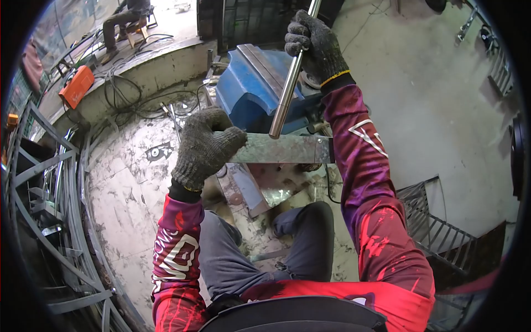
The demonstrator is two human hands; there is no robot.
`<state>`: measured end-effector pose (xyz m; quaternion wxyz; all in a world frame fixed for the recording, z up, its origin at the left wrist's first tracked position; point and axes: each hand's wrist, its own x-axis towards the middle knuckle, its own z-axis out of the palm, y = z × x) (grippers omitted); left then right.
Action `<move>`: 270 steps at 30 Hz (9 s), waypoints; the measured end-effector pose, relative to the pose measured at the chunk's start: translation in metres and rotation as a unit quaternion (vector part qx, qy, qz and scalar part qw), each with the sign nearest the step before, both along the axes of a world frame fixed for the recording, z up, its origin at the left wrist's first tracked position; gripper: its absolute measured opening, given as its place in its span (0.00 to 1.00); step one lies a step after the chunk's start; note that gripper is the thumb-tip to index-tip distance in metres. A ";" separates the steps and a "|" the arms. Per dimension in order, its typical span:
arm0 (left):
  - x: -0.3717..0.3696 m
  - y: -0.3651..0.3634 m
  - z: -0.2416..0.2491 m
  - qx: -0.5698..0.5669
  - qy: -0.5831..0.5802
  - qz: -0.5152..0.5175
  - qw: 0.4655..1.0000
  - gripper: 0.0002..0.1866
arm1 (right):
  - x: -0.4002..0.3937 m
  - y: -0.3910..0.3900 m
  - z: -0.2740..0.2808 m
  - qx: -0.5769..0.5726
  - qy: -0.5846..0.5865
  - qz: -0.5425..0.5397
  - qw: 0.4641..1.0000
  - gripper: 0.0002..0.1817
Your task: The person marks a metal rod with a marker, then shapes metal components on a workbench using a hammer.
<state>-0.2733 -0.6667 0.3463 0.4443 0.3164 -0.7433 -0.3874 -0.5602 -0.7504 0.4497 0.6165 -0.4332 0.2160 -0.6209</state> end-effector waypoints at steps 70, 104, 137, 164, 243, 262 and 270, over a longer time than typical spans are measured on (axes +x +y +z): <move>-0.005 0.022 -0.034 -0.039 0.425 0.005 0.904 0.35 | -0.016 0.006 -0.008 -0.031 0.025 0.185 0.982 0.07; -0.007 0.012 0.000 -0.119 0.093 0.185 0.971 0.07 | -0.002 0.008 -0.004 -0.016 0.067 0.123 0.990 0.07; -0.006 0.018 -0.003 -0.074 0.095 0.193 0.974 0.08 | 0.003 0.017 -0.004 -0.002 0.058 0.127 0.990 0.07; -0.007 0.011 -0.012 -0.076 0.117 0.198 0.970 0.07 | 0.017 0.017 -0.003 -0.066 0.072 0.146 0.984 0.08; -0.027 0.020 -0.025 -0.343 0.212 0.200 0.893 0.07 | -0.035 0.066 -0.036 0.021 -0.153 0.092 0.984 0.13; -0.009 0.089 -0.066 0.101 0.435 -0.061 0.893 0.29 | -0.023 0.108 -0.046 -0.066 -0.119 0.091 0.987 0.11; 0.003 0.110 -0.058 0.077 0.192 0.078 0.975 0.21 | -0.025 0.134 -0.060 -0.112 -0.122 0.089 0.982 0.16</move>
